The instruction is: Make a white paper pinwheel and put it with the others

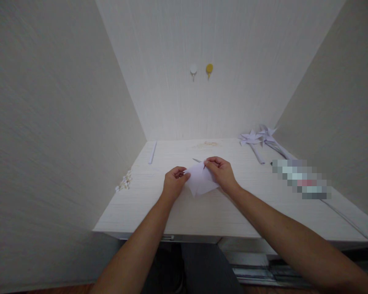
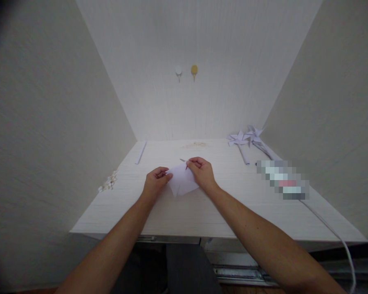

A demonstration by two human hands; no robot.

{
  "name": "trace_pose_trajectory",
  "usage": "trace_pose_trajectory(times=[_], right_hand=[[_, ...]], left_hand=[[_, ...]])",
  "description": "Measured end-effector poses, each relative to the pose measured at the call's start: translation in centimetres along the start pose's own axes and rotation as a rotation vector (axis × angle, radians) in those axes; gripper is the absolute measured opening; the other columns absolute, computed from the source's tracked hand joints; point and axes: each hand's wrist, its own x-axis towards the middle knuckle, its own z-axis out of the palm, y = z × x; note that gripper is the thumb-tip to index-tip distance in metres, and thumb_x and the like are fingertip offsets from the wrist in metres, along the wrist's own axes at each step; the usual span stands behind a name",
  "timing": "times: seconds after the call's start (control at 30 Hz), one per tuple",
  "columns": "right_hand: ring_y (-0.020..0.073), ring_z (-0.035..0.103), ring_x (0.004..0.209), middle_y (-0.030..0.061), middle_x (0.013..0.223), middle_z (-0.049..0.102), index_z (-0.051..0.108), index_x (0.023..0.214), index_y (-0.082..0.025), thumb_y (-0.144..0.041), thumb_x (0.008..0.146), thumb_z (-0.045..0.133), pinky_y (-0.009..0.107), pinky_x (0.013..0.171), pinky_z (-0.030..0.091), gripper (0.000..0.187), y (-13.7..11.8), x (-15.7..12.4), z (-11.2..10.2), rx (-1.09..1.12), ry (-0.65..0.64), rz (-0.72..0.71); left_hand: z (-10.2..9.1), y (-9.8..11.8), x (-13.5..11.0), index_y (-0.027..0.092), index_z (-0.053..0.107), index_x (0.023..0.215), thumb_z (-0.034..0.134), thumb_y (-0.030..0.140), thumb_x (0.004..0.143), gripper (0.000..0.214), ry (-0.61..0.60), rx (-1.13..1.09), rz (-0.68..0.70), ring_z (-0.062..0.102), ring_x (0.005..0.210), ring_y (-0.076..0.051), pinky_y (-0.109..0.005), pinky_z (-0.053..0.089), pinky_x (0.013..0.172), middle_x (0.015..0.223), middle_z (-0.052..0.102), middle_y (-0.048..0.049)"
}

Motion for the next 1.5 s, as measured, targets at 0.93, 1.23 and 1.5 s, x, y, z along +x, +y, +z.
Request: trace_pose_trajectory(times=[0.93,1.23,1.5], right_hand=[[0.0202,0.068,0.061,0.0063,0.075,0.078,0.077,0.082,-0.016,-0.034,0.06,0.086,0.03,0.057,0.051,0.03,0.0,-0.5,0.4,-0.025,-0.204,0.176],[0.0202,0.069,0.062,0.008,0.079,0.08,0.079,0.087,-0.015,-0.036,0.06,0.086,0.031,0.058,0.052,0.035,0.2,-0.4,0.1,-0.016,-0.192,0.17],[0.0244,0.075,0.072,0.011,0.091,0.084,0.078,0.096,-0.017,-0.048,0.069,0.084,0.037,0.068,0.06,0.041,-0.1,-0.6,0.1,0.005,-0.168,0.066]], left_hand=[[-0.6,0.5,0.2,0.018,0.082,0.082,0.086,0.039,0.063,0.028,0.104,0.03,0.015,0.067,0.066,-0.018,-0.031,0.053,0.066,0.07,0.077,-0.0039],[-0.5,0.7,0.2,0.018,0.08,0.088,0.084,0.043,0.065,0.035,0.116,-0.034,0.022,0.067,0.064,-0.016,-0.029,0.05,0.065,0.065,0.072,-0.0013],[0.2,1.1,-0.6,0.016,0.079,0.098,0.091,0.055,0.063,0.054,-0.033,-0.103,-0.063,0.071,0.07,-0.021,-0.032,0.054,0.065,0.078,0.077,-0.006]])
